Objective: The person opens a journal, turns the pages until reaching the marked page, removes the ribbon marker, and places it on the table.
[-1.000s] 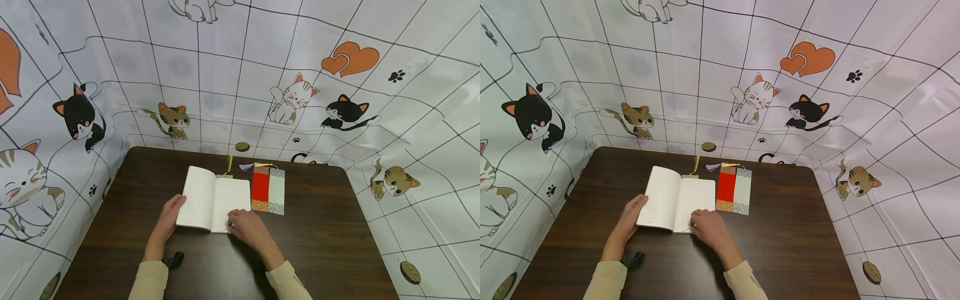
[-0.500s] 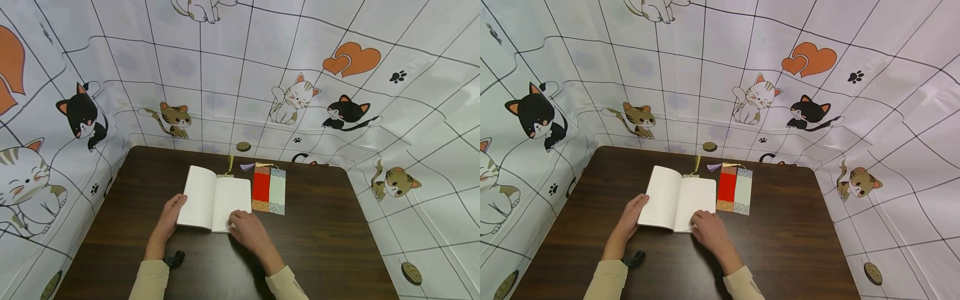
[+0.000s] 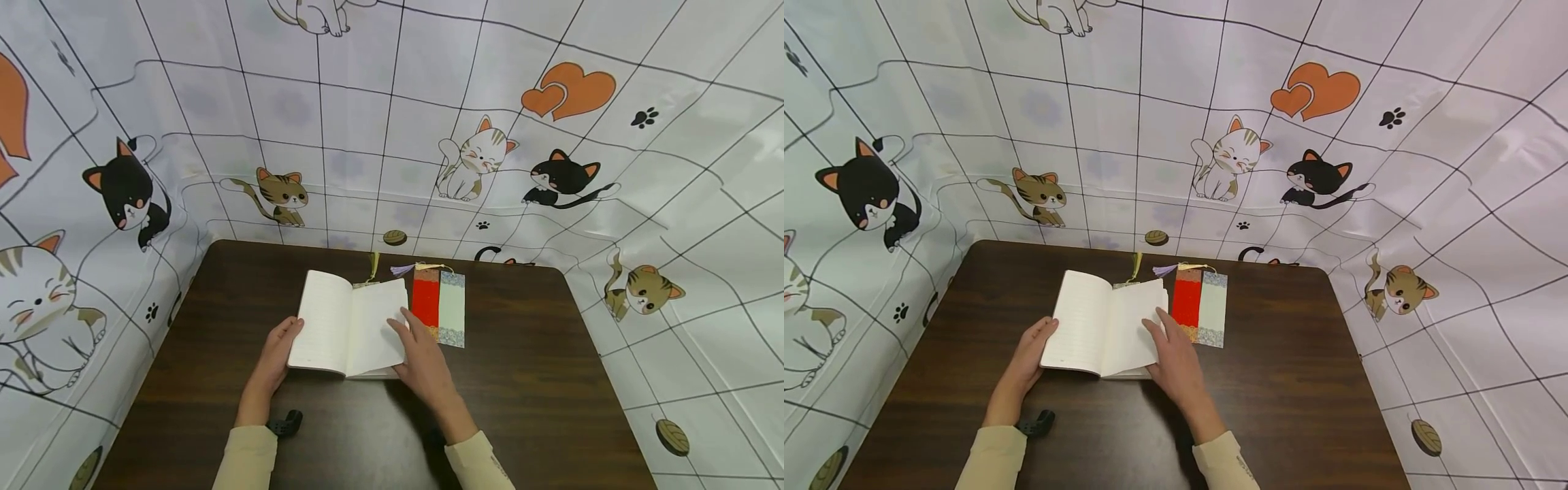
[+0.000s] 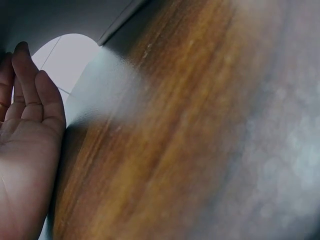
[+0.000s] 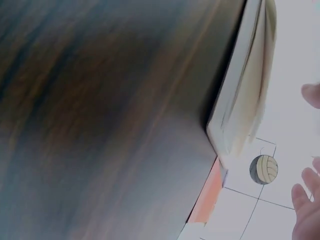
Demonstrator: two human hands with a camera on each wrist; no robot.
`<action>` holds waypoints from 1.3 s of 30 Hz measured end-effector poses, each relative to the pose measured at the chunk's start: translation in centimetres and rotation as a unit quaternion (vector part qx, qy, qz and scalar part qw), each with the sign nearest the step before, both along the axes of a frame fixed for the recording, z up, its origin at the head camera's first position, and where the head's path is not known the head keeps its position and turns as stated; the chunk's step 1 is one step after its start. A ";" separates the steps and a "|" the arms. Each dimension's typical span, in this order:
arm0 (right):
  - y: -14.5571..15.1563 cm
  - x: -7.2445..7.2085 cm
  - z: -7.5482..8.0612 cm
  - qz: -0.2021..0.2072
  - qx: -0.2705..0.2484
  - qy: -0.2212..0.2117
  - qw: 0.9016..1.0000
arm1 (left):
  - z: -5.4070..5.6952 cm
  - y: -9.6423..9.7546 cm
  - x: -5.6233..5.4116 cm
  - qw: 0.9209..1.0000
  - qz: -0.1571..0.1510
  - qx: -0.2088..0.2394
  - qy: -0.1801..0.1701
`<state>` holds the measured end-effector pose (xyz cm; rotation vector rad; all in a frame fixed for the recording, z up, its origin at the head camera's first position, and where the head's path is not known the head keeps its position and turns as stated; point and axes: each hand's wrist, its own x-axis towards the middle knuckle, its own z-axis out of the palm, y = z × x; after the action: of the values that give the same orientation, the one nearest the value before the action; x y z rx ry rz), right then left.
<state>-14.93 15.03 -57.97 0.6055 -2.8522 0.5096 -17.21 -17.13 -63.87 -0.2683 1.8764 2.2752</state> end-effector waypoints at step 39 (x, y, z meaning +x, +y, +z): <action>-8.6 1.7 -1.5 0.062 -0.102 -0.193 0.974 | -0.2 -0.4 0.1 0.998 -0.054 0.005 0.034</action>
<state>-13.26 6.40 -59.45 0.7158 -3.0677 1.0321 -17.11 -17.51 -64.06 -0.0859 1.8628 2.2476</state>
